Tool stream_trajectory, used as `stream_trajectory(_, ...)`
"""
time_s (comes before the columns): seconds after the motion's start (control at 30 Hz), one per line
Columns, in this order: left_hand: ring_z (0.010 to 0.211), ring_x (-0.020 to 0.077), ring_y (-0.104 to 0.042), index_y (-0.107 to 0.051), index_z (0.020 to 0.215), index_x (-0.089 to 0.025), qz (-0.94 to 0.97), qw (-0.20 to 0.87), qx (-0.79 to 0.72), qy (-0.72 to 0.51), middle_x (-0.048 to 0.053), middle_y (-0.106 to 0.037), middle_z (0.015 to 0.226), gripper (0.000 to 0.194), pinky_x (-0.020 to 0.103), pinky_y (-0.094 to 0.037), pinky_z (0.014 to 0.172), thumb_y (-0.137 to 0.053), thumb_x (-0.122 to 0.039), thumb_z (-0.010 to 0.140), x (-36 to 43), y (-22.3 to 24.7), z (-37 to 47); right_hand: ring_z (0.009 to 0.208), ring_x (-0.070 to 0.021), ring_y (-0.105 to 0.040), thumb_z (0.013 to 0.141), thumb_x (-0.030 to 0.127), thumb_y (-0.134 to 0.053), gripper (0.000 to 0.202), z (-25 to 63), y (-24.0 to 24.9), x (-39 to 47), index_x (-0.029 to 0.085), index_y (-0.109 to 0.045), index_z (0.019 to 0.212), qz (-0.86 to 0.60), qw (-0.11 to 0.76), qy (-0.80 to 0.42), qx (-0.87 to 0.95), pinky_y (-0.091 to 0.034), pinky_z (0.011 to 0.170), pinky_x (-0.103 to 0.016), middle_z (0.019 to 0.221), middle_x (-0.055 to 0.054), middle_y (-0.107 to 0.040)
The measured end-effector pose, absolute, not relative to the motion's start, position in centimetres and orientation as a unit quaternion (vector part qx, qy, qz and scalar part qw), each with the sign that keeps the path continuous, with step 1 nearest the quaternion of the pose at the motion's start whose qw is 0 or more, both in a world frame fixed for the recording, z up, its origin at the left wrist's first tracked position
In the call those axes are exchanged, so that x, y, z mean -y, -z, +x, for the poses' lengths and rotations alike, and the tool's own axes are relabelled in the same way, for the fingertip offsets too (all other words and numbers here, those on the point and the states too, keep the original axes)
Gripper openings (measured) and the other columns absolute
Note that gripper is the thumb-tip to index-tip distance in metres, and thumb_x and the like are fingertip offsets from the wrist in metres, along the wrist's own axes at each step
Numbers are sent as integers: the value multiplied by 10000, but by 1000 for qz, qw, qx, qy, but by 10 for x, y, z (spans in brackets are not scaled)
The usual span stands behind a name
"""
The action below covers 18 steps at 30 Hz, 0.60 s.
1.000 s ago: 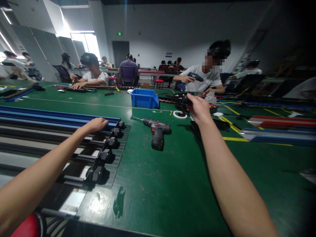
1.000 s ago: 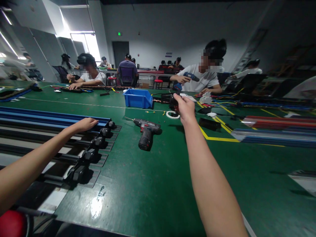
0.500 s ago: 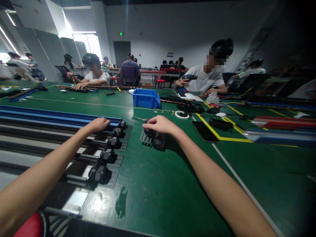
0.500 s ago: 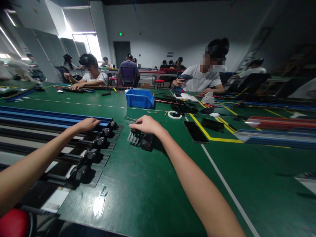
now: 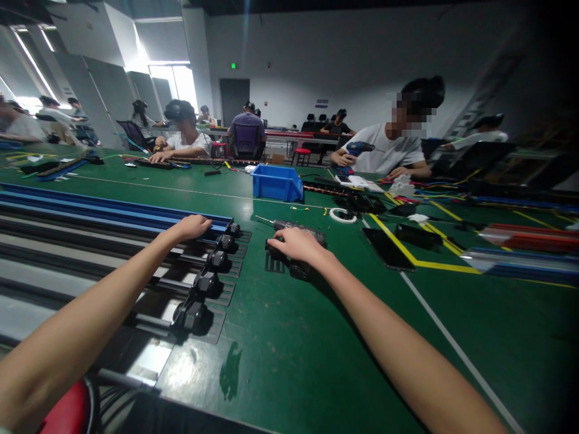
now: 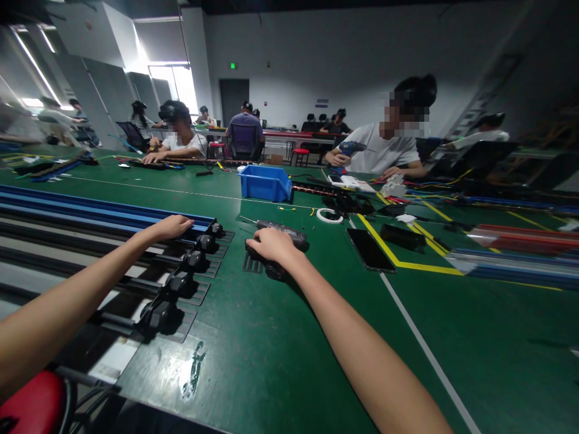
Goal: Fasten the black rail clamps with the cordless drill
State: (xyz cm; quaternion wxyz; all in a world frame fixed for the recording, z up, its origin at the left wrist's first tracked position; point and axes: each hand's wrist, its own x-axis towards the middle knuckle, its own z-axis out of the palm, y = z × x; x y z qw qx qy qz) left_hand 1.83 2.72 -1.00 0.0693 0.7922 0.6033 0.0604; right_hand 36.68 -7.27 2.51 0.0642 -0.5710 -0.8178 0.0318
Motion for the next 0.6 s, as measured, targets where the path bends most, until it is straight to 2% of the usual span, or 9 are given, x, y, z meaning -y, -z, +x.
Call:
stream_trajectory(0.13,693,223,-616,-707,770,-148,805,56,-576,-128,86,-689,712,472,286,-403,646,-392,-484,873,-18,-13,19,957,-294,-688,943,600,-424,477,365,-24,76,237,-722,1025,-569,68,-22,819,-481,773,-345,1042,-96,-742)
stream_trajectory(0.27,697,189,-609,-717,820,-148,781,11,-552,-291,62,-700,754,450,267,-414,644,-397,-455,899,12,-74,31,985,-310,-683,937,553,-486,424,361,-33,84,211,-696,1076,-585,77,5,807,-487,794,-367,1067,-124,-730)
stream_trajectory(0.37,783,188,-619,-705,833,-144,778,-29,-503,-375,59,-701,815,435,274,-448,727,-400,-439,930,60,-126,46,962,-303,-683,940,476,-531,433,350,-49,99,191,-596,1259,-583,155,51,796,-487,788,-376,1067,-127,-720)
stream_trajectory(0.43,824,178,-612,-690,855,-149,772,-62,-480,-411,47,-692,851,376,275,-453,767,-439,-418,933,101,-145,46,920,-273,-684,956,446,-523,456,338,-64,117,202,-523,1342,-548,230,54,803,-484,780,-361,1023,-93,-723)
stream_trajectory(0.5,831,166,-602,-668,879,-184,767,-100,-479,-415,24,-674,882,297,276,-448,780,-476,-403,931,143,-143,30,884,-239,-680,960,433,-530,450,320,-77,140,223,-503,1357,-488,287,23,824,-481,774,-340,972,-52,-723)
stream_trajectory(0.6,830,174,-607,-647,906,-256,730,-123,-546,-392,3,-668,922,197,281,-462,734,-522,-408,904,199,-106,-30,890,-205,-671,958,408,-548,400,284,-90,182,205,-542,1302,-375,313,-46,871,-481,795,-317,965,-39,-722)
